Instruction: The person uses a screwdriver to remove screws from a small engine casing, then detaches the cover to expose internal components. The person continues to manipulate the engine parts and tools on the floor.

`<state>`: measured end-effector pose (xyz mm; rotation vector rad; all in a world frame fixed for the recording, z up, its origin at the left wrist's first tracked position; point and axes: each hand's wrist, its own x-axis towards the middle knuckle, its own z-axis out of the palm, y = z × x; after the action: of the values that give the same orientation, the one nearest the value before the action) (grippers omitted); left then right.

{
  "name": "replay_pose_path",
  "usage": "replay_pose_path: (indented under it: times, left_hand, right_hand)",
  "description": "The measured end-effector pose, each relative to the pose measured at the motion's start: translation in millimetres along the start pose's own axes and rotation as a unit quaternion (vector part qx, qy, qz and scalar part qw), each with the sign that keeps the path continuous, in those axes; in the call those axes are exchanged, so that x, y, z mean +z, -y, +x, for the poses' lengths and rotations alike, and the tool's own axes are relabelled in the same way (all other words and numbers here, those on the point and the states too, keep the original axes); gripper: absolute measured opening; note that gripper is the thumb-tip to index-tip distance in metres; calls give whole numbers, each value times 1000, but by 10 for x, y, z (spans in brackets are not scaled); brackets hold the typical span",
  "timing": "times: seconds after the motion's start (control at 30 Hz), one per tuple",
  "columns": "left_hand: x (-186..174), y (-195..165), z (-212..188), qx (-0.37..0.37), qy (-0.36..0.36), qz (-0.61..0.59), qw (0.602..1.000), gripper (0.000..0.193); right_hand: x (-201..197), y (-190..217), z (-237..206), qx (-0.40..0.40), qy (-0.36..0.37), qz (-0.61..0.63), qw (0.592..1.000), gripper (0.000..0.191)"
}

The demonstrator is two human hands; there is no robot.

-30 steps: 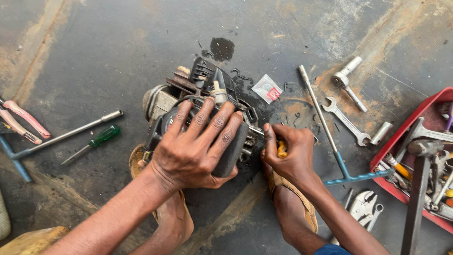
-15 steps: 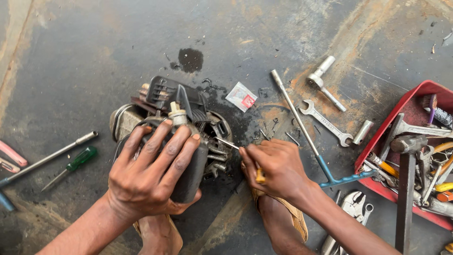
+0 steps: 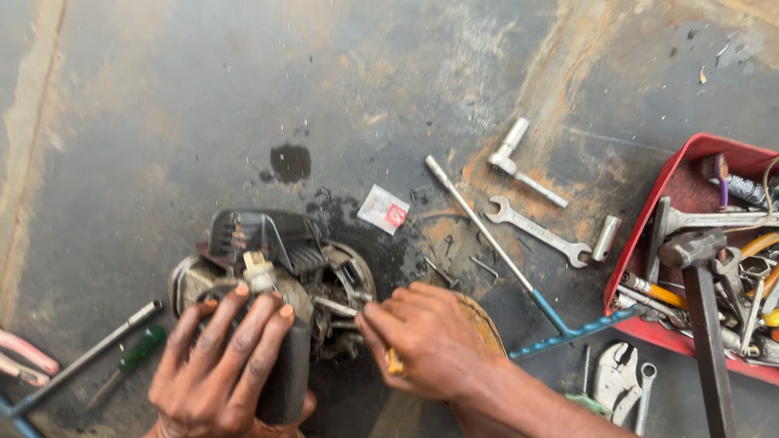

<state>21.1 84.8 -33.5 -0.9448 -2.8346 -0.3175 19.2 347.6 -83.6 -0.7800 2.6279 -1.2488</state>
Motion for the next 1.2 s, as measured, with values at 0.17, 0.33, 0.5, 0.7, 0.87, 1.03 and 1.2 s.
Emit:
replay_pose_path:
  times: [0.17,0.33,0.5,0.7,0.87,1.03,1.2]
  left_hand:
    - [195,135,-220,31,45,57,997,55]
    - [384,200,-420,-22,104,38,994,38]
    - [382,190,-499,-25,115,30,993,39]
    - [313,153,-407,-22,120,26,992,46]
    - [196,103,-341,-28,105,-23,994,71]
    - [156,81,-261,-27,116,-27,993,70]
    - [113,49,-213,-36,107,-26,993,70]
  right_hand:
    - [49,53,78,-6,-31,15,999,15]
    - [112,-9,69,27,2,59,998,14]
    - [164,-23,77,19,-18,82,996,14]
    - [117,-21,13,19,12,78,997,13]
    - [125,-6,-36,11,-10,73,997,12]
    - [138,34,-55,24,-2,82,996,10]
    - [139,86,-51,10,0,75,997,9]
